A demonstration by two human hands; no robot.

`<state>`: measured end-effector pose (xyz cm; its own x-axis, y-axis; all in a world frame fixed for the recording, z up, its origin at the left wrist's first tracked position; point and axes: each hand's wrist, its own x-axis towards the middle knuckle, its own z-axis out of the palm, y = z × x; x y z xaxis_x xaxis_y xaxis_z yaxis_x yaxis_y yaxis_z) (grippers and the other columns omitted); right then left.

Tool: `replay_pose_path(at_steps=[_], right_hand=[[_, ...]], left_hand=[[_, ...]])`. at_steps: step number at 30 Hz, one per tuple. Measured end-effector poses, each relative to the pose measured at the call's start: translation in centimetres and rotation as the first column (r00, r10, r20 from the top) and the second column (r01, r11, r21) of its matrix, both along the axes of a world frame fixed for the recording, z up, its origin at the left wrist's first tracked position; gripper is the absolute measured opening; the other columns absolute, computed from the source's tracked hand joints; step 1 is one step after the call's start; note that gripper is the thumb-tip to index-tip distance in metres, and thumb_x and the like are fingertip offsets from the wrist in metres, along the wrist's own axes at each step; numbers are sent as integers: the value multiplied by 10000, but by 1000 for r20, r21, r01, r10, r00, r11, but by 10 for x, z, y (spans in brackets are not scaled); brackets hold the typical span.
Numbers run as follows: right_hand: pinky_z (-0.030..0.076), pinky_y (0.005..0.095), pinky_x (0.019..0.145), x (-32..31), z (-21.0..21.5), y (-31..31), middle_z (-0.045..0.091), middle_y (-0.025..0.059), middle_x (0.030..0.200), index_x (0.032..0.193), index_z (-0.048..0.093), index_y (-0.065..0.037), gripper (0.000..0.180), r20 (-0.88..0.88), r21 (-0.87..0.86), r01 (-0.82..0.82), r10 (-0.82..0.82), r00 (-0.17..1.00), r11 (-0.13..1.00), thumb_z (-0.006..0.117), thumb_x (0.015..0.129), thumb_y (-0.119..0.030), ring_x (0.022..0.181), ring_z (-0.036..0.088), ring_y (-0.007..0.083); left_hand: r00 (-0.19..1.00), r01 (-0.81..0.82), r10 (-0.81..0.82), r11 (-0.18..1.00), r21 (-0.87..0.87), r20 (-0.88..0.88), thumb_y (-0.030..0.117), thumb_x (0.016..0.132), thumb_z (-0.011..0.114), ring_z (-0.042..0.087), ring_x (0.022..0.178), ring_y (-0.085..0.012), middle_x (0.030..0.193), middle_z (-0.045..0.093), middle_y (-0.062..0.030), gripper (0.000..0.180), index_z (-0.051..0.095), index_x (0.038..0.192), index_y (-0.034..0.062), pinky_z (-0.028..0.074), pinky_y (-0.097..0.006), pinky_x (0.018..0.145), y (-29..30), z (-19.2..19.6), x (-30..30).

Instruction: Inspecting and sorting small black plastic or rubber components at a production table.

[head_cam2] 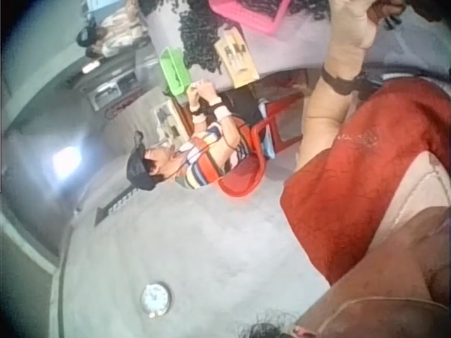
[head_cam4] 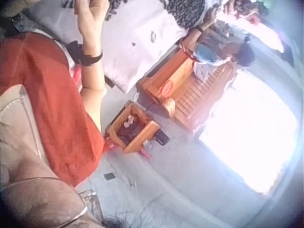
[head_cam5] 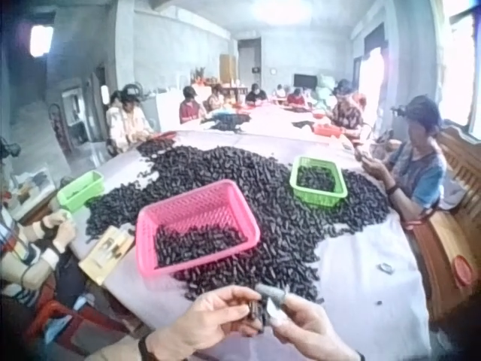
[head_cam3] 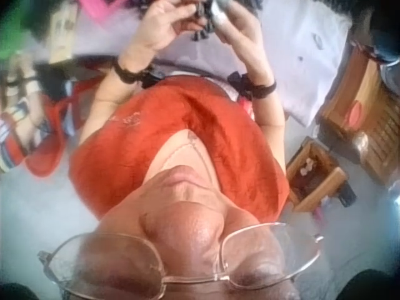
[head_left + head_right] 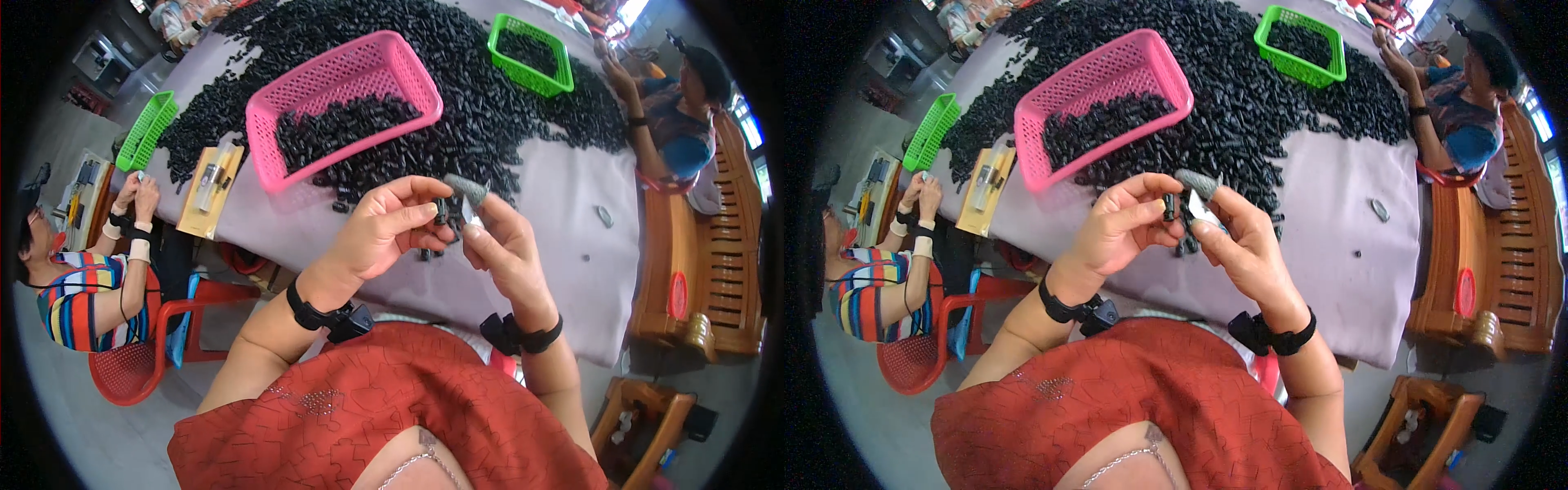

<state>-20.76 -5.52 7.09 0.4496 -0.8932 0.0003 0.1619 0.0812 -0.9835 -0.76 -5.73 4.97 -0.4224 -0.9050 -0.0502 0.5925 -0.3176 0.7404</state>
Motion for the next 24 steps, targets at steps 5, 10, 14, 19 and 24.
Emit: replay_pose_path(at_steps=[5, 10, 14, 19, 24], right_hand=[[393, 183, 541, -8, 4, 13, 509, -26, 826, 1367, 458, -16, 541, -14, -23, -108, 108, 994, 994, 653, 882, -153, 662, 465, 37], [384, 178, 524, -12, 1, 20, 526, -21, 810, 1376, 435, 4, 599, 83, 92, -208, 201, 976, 974, 693, 852, -125, 646, 474, 37], [378, 177, 522, -10, 1, 25, 556, -14, 830, 1358, 447, 12, 589, 71, 125, -204, 197, 978, 971, 706, 847, -130, 639, 463, 34], [358, 180, 509, -11, -7, 16, 551, -19, 814, 1272, 499, 10, 489, 80, 165, -221, 210, 974, 961, 704, 852, -133, 630, 456, 30], [339, 184, 495, -11, -22, 9, 545, -25, 785, 1198, 542, 6, 409, 152, 209, -223, 194, 969, 952, 707, 855, -145, 609, 446, 27]], left_hand=[[980, 120, -108, 991, 61, -166, 59, 932, 581, 691, 838, -181, 949, 655, -82, 323, 520, 1247, 22, 591, -307, 739, 15, -8, 2], [979, 129, -111, 987, 99, -169, 91, 912, 620, 664, 760, -133, 1016, 654, -75, 437, 464, 1315, 23, 562, -260, 667, 20, -13, -3], [977, 148, -127, 982, 114, -170, 104, 902, 639, 662, 747, -110, 1020, 648, -77, 482, 446, 1336, 20, 560, -227, 643, 21, -13, -4], [966, 168, -127, 970, 174, -223, 85, 915, 615, 669, 758, -135, 1022, 647, -78, 440, 462, 1324, 27, 569, -252, 669, 17, -21, -3], [967, 157, -110, 967, 202, -228, 96, 910, 623, 666, 751, -135, 1036, 631, -98, 463, 449, 1331, 15, 578, -240, 662, 12, -27, -5]])
